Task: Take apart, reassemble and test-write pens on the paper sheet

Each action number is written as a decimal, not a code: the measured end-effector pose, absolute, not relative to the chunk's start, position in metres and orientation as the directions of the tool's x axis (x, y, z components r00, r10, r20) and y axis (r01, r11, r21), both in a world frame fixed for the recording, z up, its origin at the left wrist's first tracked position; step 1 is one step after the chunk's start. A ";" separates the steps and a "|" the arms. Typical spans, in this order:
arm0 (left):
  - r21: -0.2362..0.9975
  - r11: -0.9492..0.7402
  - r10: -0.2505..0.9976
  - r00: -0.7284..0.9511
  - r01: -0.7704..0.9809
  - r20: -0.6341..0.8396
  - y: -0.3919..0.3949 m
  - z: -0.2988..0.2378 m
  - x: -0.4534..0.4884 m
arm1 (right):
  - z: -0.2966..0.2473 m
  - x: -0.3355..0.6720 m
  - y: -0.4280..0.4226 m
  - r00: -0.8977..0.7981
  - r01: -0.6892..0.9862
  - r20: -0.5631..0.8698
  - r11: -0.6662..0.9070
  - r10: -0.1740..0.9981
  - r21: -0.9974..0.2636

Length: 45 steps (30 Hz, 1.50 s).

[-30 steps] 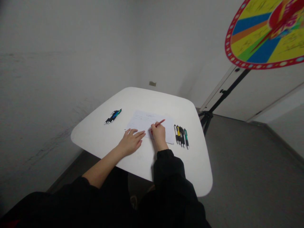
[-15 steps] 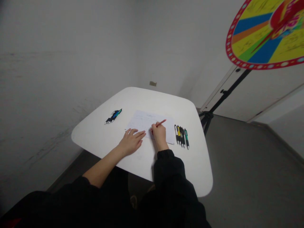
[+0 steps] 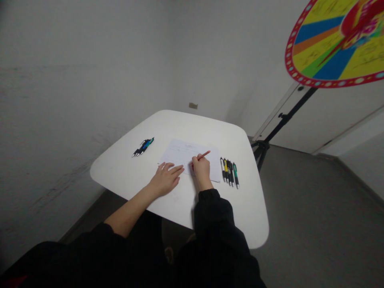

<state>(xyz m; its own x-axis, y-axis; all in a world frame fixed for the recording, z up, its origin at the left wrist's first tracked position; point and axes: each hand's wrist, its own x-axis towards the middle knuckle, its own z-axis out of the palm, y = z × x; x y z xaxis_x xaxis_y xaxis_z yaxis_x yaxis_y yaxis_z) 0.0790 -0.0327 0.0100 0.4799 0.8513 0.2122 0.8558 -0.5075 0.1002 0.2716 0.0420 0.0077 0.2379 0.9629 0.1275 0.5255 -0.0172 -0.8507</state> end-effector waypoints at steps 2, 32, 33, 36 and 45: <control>0.102 -0.507 0.851 0.480 0.856 0.213 -0.033 0.010 0.079 | 0.008 0.271 0.042 0.240 0.534 0.131 -0.018 0.962 -0.845; 0.083 -0.519 0.840 0.489 0.851 0.237 -0.031 0.005 0.078 | 0.005 0.273 0.043 0.246 0.535 0.129 -0.024 0.961 -0.844; 0.083 -0.519 0.840 0.488 0.851 0.238 -0.031 0.006 0.078 | 0.005 0.273 0.043 0.247 0.534 0.130 -0.023 0.960 -0.845; 0.087 -0.520 0.838 0.488 0.850 0.244 -0.032 0.007 0.078 | 0.005 0.273 0.043 0.246 0.530 0.137 -0.015 0.960 -0.848; 0.093 -0.522 0.837 0.489 0.848 0.245 -0.032 0.006 0.078 | 0.002 0.273 0.045 0.239 0.517 0.135 -0.008 0.961 -0.856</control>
